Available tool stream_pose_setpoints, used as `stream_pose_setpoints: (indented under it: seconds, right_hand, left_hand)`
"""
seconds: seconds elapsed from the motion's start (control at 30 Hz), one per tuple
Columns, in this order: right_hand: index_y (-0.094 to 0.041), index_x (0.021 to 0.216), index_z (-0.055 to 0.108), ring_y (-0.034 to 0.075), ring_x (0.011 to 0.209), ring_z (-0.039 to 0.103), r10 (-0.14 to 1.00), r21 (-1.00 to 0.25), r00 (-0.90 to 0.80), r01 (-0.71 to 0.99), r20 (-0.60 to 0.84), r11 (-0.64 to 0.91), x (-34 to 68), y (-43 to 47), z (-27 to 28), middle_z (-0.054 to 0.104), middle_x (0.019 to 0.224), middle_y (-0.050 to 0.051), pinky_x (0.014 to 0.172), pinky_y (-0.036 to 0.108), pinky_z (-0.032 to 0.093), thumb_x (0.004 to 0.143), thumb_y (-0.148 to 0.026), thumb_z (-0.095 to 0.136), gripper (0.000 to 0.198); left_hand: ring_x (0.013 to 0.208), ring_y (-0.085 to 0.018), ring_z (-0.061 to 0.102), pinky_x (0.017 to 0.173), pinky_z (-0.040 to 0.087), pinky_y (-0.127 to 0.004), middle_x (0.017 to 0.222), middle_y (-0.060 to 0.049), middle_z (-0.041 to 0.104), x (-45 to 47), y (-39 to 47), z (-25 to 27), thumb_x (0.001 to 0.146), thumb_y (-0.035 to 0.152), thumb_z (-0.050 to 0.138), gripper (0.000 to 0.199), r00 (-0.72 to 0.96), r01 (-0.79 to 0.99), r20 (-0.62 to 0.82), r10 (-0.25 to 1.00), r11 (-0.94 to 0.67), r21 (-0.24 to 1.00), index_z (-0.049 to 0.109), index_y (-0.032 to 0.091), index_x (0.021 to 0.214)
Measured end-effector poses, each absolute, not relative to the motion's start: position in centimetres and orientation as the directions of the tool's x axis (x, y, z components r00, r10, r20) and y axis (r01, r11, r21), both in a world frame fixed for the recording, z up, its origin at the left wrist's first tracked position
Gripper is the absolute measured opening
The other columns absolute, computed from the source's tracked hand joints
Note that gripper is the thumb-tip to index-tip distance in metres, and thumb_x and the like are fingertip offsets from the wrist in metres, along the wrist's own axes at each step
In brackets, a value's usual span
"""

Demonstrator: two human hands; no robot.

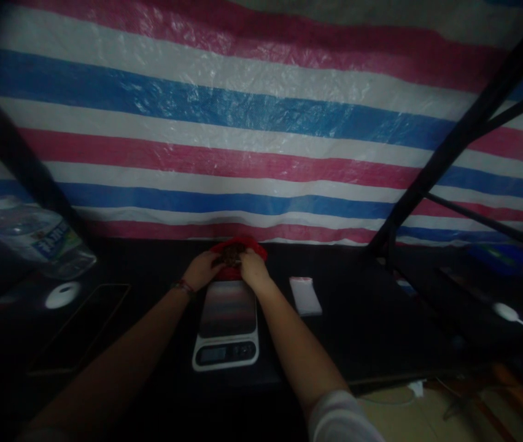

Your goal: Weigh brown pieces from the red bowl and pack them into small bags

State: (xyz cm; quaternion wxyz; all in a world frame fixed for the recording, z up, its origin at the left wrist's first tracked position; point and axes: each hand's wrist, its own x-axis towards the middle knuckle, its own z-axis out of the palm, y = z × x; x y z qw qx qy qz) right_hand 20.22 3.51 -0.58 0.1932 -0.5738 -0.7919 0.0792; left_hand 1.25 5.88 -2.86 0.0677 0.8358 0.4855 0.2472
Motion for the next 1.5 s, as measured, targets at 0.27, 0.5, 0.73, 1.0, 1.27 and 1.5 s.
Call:
stream_pose_setpoints:
  seconds: [0.27, 0.5, 0.73, 1.0, 1.27, 1.5]
  right_hand:
    - [-0.016, 0.111, 0.062, 0.022, 0.107, 0.057, 0.941, -0.482, -0.232, 0.813, 0.248, 0.327, 19.4, 5.4, -2.0, 0.063, 0.113, 0.011, 0.095, 0.035, 0.043, 0.075, -0.011, 0.061, 0.037]
    - [-0.016, 0.119, 0.057, 0.022, 0.112, 0.054, 0.928, -0.562, -0.21, 0.746, 0.308, 0.356, 19.4, 5.8, -3.2, 0.061, 0.118, 0.012, 0.099, 0.038, 0.04, 0.072, -0.008, 0.061, 0.048]
    - [-0.016, 0.105, 0.063, 0.021, 0.102, 0.057, 0.934, -0.636, -0.144, 0.698, 0.327, 0.33, 19.8, 5.7, -2.9, 0.064, 0.105, 0.009, 0.094, 0.037, 0.043, 0.071, -0.011, 0.061, 0.034]
    - [-0.016, 0.107, 0.059, 0.018, 0.098, 0.061, 0.941, -0.748, -0.087, 0.585, 0.326, 0.314, 19.8, 4.8, -2.7, 0.065, 0.106, 0.007, 0.091, 0.033, 0.046, 0.069, -0.011, 0.061, 0.039]
    - [-0.019, 0.119, 0.057, 0.02, 0.11, 0.058, 0.928, -0.72, -0.132, 0.596, 0.349, 0.356, 20.2, 4.1, -2.8, 0.063, 0.118, 0.008, 0.101, 0.038, 0.041, 0.071, -0.017, 0.064, 0.048]
    - [-0.018, 0.123, 0.055, 0.021, 0.115, 0.055, 0.928, -0.695, -0.138, 0.626, 0.347, 0.353, 20.8, 4.2, -3.1, 0.06, 0.124, 0.01, 0.103, 0.039, 0.039, 0.073, -0.02, 0.065, 0.051]
  left_hand:
    - [0.108, -0.021, 0.057, 0.1, 0.044, -0.037, 0.113, -0.008, 0.065, 1.4, 6.7, -3.5, 0.087, 0.024, 0.05, 0.029, 0.424, 0.673, 0.437, 0.794, -0.598, 0.435, 0.064, 0.018, 0.111]
    - [0.112, -0.02, 0.055, 0.103, 0.043, -0.039, 0.116, -0.009, 0.064, 2.1, 6.4, -3.0, 0.089, 0.017, 0.042, 0.032, 0.425, 0.638, 0.509, 0.749, -0.647, 0.419, 0.064, 0.016, 0.112]
    - [0.117, -0.018, 0.053, 0.106, 0.04, -0.04, 0.125, -0.007, 0.059, 2.5, 5.9, -2.8, 0.088, 0.013, 0.037, 0.04, 0.439, 0.572, 0.523, 0.73, -0.677, 0.463, 0.056, 0.019, 0.123]
    - [0.123, -0.019, 0.047, 0.108, 0.038, -0.041, 0.13, -0.009, 0.053, 2.2, 5.3, -2.8, 0.088, 0.016, 0.042, 0.038, 0.369, 0.572, 0.552, 0.748, -0.651, 0.499, 0.055, 0.018, 0.123]
    - [0.118, -0.019, 0.052, 0.107, 0.04, -0.04, 0.123, -0.008, 0.059, 1.5, 5.0, -3.2, 0.088, 0.015, 0.038, 0.037, 0.36, 0.598, 0.536, 0.763, -0.63, 0.495, 0.057, 0.017, 0.12]
    - [0.11, -0.017, 0.057, 0.103, 0.043, -0.035, 0.114, -0.008, 0.063, 1.1, 5.3, -3.1, 0.087, 0.013, 0.039, 0.033, 0.356, 0.632, 0.538, 0.764, -0.621, 0.464, 0.065, 0.016, 0.107]
